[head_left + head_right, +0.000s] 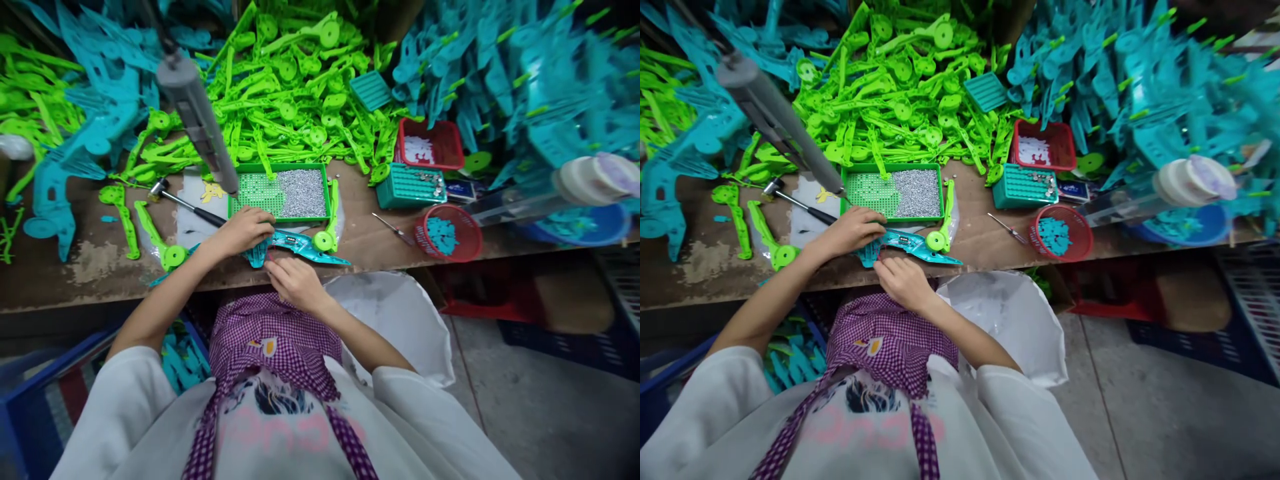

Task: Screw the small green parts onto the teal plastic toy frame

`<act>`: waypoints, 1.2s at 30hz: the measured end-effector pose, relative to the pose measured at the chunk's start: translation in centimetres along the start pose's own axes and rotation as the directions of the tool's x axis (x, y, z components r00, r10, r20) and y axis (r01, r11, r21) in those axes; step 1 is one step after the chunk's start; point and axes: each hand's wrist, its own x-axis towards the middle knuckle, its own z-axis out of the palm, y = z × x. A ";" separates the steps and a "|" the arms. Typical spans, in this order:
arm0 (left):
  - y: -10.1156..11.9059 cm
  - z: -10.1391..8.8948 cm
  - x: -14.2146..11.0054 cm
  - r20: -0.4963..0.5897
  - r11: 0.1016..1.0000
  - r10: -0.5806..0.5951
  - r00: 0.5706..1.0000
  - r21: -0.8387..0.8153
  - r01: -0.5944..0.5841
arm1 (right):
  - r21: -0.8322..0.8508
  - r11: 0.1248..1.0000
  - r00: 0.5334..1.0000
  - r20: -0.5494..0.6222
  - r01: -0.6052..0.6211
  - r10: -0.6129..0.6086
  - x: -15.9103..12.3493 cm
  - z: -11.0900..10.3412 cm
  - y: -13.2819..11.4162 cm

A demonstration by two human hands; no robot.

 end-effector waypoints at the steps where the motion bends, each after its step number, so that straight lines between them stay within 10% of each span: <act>1: -0.3 0.3 -0.4 -0.035 0.999 -0.030 0.999 -0.014 0.029 | 0.064 0.996 0.997 -0.028 -0.063 0.065 -0.2 -0.1 0.2; 9: 0.3 2.2 -3.3 -0.204 0.969 -0.164 0.965 -0.216 0.119 | 0.471 0.772 0.874 -0.003 -0.427 0.485 0.5 -1.5 2.0; 17: 0.1 2.7 -4.5 -0.211 0.952 -0.232 0.949 -0.249 0.177 | 0.270 0.881 0.919 0.039 -0.389 0.393 4.3 -3.5 3.1; 24: 1.6 2.9 -5.9 -0.341 0.974 -0.095 0.935 0.163 0.159 | 0.238 0.865 0.892 0.020 -0.442 0.451 6.9 -1.7 3.9; 36: 3.8 0.9 -4.4 0.012 0.957 0.100 0.995 0.272 -0.099 | 0.093 0.995 0.962 0.273 -0.034 0.008 13.4 -2.1 4.2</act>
